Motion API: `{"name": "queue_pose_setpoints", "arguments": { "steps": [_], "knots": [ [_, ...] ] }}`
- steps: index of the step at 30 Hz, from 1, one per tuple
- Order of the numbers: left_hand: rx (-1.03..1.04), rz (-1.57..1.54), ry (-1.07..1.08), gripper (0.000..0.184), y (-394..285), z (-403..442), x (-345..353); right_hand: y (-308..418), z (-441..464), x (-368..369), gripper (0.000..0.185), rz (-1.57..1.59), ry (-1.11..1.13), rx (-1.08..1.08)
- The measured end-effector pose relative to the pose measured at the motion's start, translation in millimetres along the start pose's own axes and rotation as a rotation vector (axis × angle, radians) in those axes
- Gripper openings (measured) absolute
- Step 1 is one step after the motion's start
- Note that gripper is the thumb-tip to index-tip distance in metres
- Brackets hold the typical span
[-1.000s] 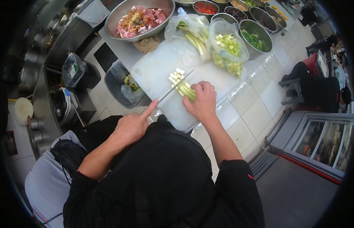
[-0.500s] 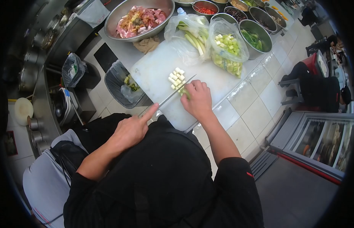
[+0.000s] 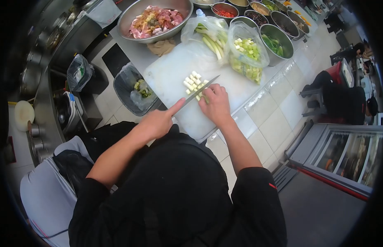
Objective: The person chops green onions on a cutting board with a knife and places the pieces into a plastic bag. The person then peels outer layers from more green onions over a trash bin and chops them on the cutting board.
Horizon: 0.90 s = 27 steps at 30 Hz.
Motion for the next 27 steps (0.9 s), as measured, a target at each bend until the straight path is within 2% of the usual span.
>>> {"name": "queue_pose_setpoints", "arguments": {
  "steps": [2,5,10,14,18,22,27],
  "knots": [
    [-0.014,0.036,0.002,0.079,2,11,-5,-1,1,-4,0.025,0.011,0.026,0.025],
    [0.044,0.005,-0.074,0.079,-4,-15,-16,16,1,-20,0.028,-0.061,0.020,0.069],
    [-0.023,0.037,0.066,0.081,-11,-44,-7,4,-10,-9,0.029,0.005,0.006,0.048],
    [0.012,-0.004,0.019,0.080,-10,-9,17,-7,-11,-5,0.029,0.036,0.023,0.013],
    [0.014,0.001,0.038,0.079,-17,7,0,2,-7,-13,0.025,0.010,0.002,0.040],
    [0.005,0.031,0.052,0.079,-24,-29,-21,14,-7,-28,0.029,-0.034,-0.007,0.064],
    [-0.039,-0.018,0.089,0.076,-27,-24,16,-9,-25,-15,0.029,0.042,0.017,-0.013]
  ]
}}
Point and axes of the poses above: each hand's wrist, its own z-axis towards the middle knuckle, its own x-axis out of the palm, y = z × x, the point moved 2 cm from there along z, towards the middle knuckle, and after that the axes turned 11 degrees about z, right-handed, at the moved point
